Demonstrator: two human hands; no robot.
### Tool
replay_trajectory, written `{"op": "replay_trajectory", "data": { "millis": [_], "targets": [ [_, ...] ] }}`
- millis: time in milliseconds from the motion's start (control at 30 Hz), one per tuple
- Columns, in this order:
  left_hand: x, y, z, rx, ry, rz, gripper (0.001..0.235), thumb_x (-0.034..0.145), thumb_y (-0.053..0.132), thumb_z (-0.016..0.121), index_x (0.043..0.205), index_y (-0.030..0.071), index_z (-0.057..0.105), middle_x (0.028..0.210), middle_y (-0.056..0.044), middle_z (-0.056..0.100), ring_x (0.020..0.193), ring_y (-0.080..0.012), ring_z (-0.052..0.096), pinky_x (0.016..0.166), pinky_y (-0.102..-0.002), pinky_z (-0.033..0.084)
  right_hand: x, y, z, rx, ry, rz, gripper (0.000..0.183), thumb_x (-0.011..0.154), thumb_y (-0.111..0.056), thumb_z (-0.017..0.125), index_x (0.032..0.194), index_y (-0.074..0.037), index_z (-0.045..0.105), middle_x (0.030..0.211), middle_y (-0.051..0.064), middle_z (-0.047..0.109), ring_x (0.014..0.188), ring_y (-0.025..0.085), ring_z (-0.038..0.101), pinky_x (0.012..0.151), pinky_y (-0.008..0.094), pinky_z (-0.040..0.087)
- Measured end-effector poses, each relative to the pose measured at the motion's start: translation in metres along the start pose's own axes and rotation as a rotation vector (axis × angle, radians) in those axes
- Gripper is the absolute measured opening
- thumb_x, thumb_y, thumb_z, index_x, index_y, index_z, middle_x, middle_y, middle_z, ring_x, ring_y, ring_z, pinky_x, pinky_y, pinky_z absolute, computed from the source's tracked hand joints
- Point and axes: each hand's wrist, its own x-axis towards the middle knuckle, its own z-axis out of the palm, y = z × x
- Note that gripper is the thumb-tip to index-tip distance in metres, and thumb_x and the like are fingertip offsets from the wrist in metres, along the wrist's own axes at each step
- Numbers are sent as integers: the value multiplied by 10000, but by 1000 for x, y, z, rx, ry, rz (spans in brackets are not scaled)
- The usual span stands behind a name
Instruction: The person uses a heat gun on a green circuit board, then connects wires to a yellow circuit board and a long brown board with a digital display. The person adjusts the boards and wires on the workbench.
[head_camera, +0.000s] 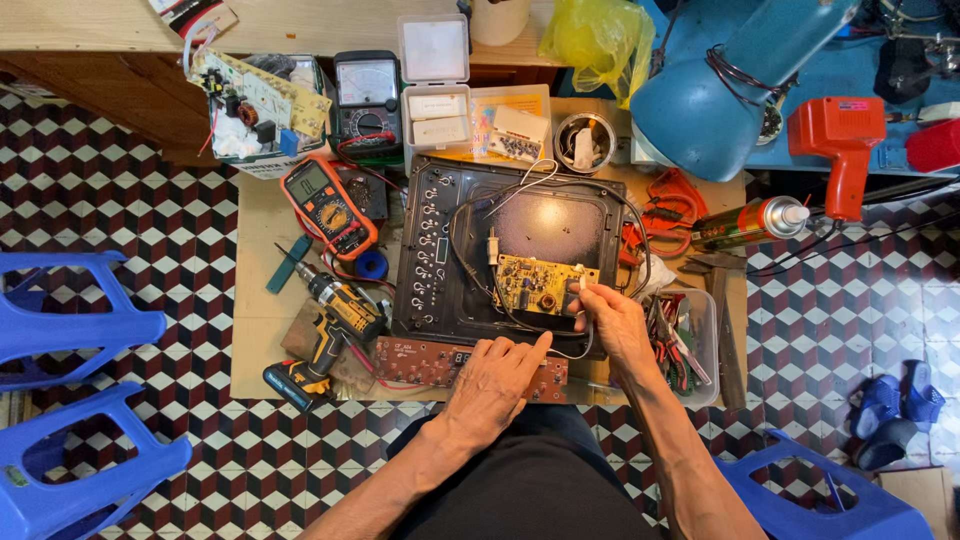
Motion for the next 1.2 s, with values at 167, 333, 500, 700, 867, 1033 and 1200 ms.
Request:
{"op": "replay_trajectory", "data": {
  "millis": [167, 333, 500, 700, 867, 1033, 1200],
  "targets": [
    [9, 7, 7, -89, 29, 35, 840, 651, 48, 835, 1409, -29, 481, 1211, -111, 624, 1076, -292, 569, 955, -403, 432, 13, 2, 1, -111, 118, -15, 374, 1027, -301, 582, 1046, 55, 694, 650, 17, 584, 534, 80, 469, 501, 240, 382],
    [18, 11, 10, -134, -9, 53, 803, 669, 63, 848, 1388, -24, 502, 1220, -114, 625, 1072, -295, 570, 937, -404, 432, 8, 3, 2, -187, 260, -49, 388, 1044, -327, 567, 1042, 39, 694, 608, 16, 542, 515, 70, 450, 491, 248, 338],
    [22, 8, 7, -144, -19, 35, 808, 662, 80, 858, 1385, -18, 509, 1204, -102, 632, 1071, -293, 572, 938, -411, 431, 11, 0, -1, -139, 90, -20, 346, 1005, -269, 563, 1144, 16, 702, 709, -14, 645, 565, 70, 506, 542, 228, 402],
    [10, 8, -1, -155, 34, -82, 822, 637, 86, 871, 1373, -12, 518, 1198, -100, 632, 1049, -303, 564, 929, -428, 426, 36, -10, 28, -345, -143, -79, 360, 1000, -263, 573, 1219, -7, 700, 720, 25, 667, 630, 72, 563, 587, 232, 454],
    [1, 13, 4, -164, 108, -154, 842, 635, 88, 878, 1380, -27, 505, 1251, -122, 624, 1068, -311, 560, 935, -429, 422, 47, -20, 53, -390, -62, 72, 345, 949, -273, 682, 1135, 10, 749, 749, 47, 652, 599, 98, 546, 546, 263, 453],
    [-4, 19, 13, -182, 116, -196, 840, 656, 89, 880, 1398, -24, 503, 1296, -124, 619, 1075, -287, 565, 959, -415, 426, 51, -20, 44, -201, -91, 89, 263, 919, -204, 679, 1019, 31, 741, 824, 57, 740, 536, 116, 515, 492, 259, 414],
    [-10, 23, 6, -194, 124, -153, 843, 643, 79, 883, 1388, -35, 506, 1284, -139, 614, 1083, -305, 558, 948, -426, 419, 43, -22, 30, -32, -83, 121, 187, 928, -162, 697, 1053, -26, 723, 855, 25, 731, 545, 58, 512, 453, 203, 394]
  ]
}}
